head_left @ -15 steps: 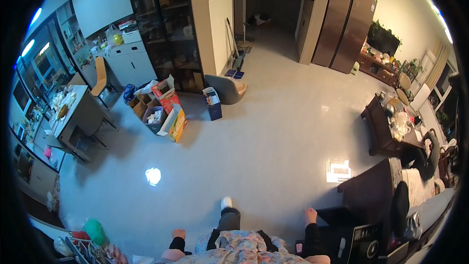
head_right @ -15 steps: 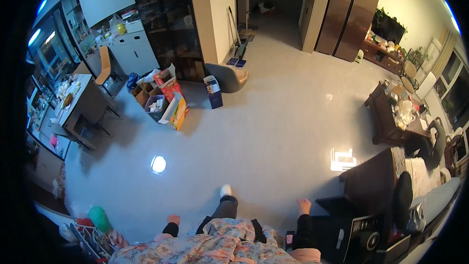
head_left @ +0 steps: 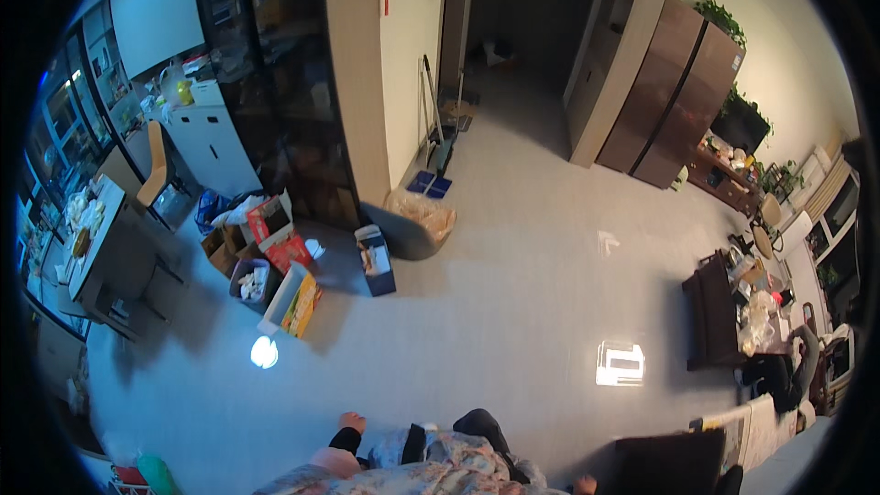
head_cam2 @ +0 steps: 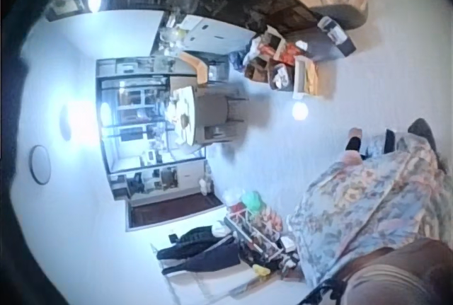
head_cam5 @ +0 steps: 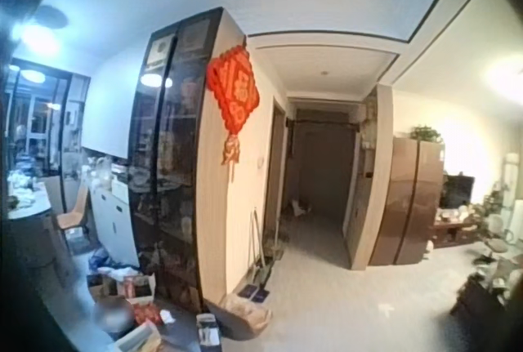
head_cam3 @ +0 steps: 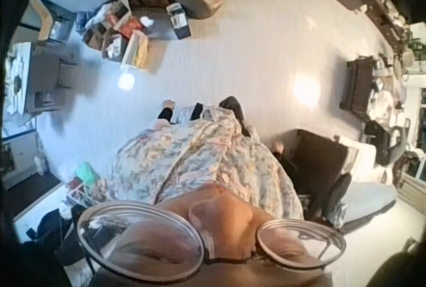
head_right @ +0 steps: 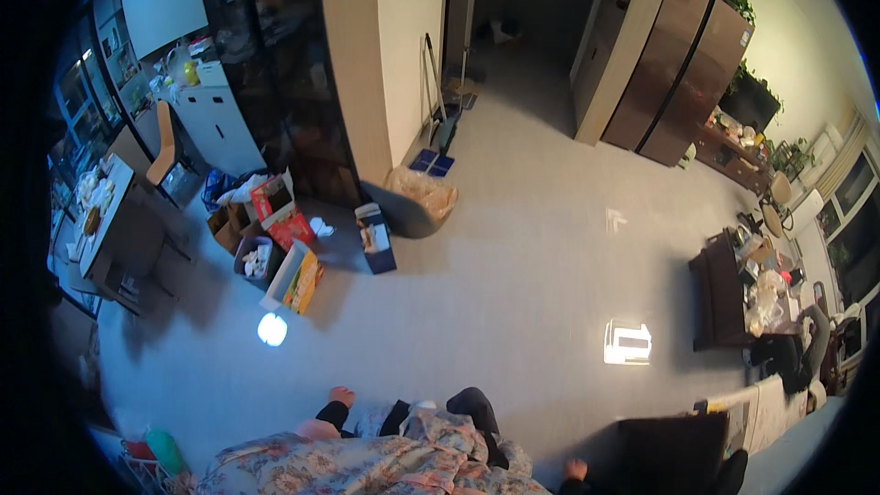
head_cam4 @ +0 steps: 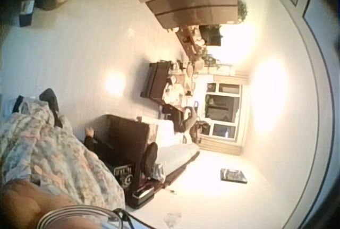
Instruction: The person sweeps the floor with a broom and dustpan in a bedroom and adjacent hallway. They move around furniture and collect debris into the dustpan while navigating the space.
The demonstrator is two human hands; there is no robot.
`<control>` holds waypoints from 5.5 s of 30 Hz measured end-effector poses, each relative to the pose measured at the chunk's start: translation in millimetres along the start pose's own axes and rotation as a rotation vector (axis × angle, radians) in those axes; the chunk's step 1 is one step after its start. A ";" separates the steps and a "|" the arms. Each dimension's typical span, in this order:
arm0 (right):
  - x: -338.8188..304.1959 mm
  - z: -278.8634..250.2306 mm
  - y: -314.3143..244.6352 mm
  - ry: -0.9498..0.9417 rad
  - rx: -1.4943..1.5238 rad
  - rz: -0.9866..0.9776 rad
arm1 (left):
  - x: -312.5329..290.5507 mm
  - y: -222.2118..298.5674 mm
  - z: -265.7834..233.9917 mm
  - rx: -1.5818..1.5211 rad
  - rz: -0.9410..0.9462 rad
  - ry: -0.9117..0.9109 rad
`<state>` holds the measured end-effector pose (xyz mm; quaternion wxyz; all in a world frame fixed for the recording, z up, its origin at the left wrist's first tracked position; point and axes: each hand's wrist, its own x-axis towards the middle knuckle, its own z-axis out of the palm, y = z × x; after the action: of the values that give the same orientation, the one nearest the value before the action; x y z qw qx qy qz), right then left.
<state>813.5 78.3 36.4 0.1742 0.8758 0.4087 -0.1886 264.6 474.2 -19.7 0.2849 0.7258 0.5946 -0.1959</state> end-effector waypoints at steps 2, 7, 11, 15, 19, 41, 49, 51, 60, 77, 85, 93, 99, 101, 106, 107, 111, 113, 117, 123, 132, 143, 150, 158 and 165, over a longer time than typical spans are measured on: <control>22.1 -15.5 3.1 -0.074 0.190 0.123 | 49.6 63.0 -51.9 -0.161 -0.027 0.052; 138.3 -73.2 -2.7 -0.162 0.319 0.290 | 156.1 189.7 -166.3 -0.361 0.037 0.123; 274.4 -126.8 10.6 -0.124 0.325 0.246 | 233.8 268.8 -240.6 -0.442 0.098 0.183; 451.7 -209.9 9.3 0.346 0.014 -0.237 | 311.8 333.6 -307.8 -0.502 0.188 0.376; 646.0 -402.7 -93.4 0.362 0.317 -0.240 | 393.5 383.7 -370.4 -0.618 0.084 0.350; 1093.1 -654.7 -164.4 -0.137 0.336 0.129 | 901.6 567.9 -649.6 -0.721 -0.096 0.285; 1351.0 -764.3 -196.5 -0.073 0.352 0.075 | 1037.8 626.9 -808.2 -0.806 -0.277 0.190; 1424.2 -779.5 -175.7 -0.032 0.313 0.048 | 1069.8 639.6 -830.8 -0.830 -0.300 0.360; 1687.1 -1066.4 -328.0 -0.002 0.943 -0.229 | 1208.3 619.7 -982.4 -1.004 -0.391 0.725; 1886.3 -1264.5 -673.0 -0.012 0.584 -0.800 | 1377.2 530.1 -1195.0 -1.175 -1.206 0.842; 1893.0 -1364.9 -804.6 -0.312 0.498 -0.589 | 1397.5 533.3 -1200.8 -0.877 -1.236 0.832; 1923.9 -1426.3 -900.9 -1.120 0.099 -0.900 | 1348.2 702.6 -1141.2 -0.910 -1.195 1.117; 1883.3 -1417.7 -932.6 -1.511 -0.384 -1.068 | 1286.7 833.2 -1144.9 -1.180 -1.241 1.292; 1860.2 -1396.3 -935.2 -1.637 -0.497 -1.068 | 1274.7 866.3 -1173.3 -1.092 -1.239 1.241; 1799.7 -1323.9 -925.0 -1.736 -0.810 -0.843 | 1282.7 931.9 -1258.0 -1.120 -1.215 1.207; 1787.2 -1308.9 -922.4 -1.739 -0.854 -0.750 | 1292.7 938.3 -1270.9 -1.105 -1.215 1.198; 1755.6 -1273.6 -890.6 -1.928 -0.895 -0.252 | 1328.5 967.8 -1309.2 -0.946 -1.016 1.193; 1756.5 -1257.5 -878.3 -2.163 -0.817 -0.163 | 1332.9 982.8 -1319.5 -1.017 -1.056 1.092; 1821.0 -1233.1 -875.8 -2.248 -0.948 -1.741 | 1340.5 1008.2 -1332.5 -1.066 -0.898 0.883; 1891.5 -1253.3 -903.8 -1.553 -0.923 -0.466 | 1366.9 976.9 -1312.1 -1.237 -0.669 1.044; 1991.4 -1373.7 -929.0 -1.364 -0.519 -0.277 | 1459.0 812.1 -1244.0 -0.703 -1.317 0.915; 2103.3 -1459.6 -890.7 -1.162 0.077 -0.067 | 1533.6 810.5 -1200.8 -0.968 -1.305 0.539; 2096.5 -1445.1 -899.1 -1.292 0.097 -0.109 | 1452.8 879.8 -1218.4 -0.996 -1.355 0.838; 2047.5 -1376.3 -904.8 -1.400 0.111 0.309 | 1308.6 1022.3 -1159.2 -1.014 -1.809 1.044; 1934.4 -1294.2 -874.3 -1.453 -0.080 0.344 | 1215.5 1166.7 -1065.7 -1.205 -2.110 1.137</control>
<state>1523.8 2459.7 113.7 0.4593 0.5754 0.0545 -0.6746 1606.5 1924.7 244.6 -0.0131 -0.3340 0.8945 0.2969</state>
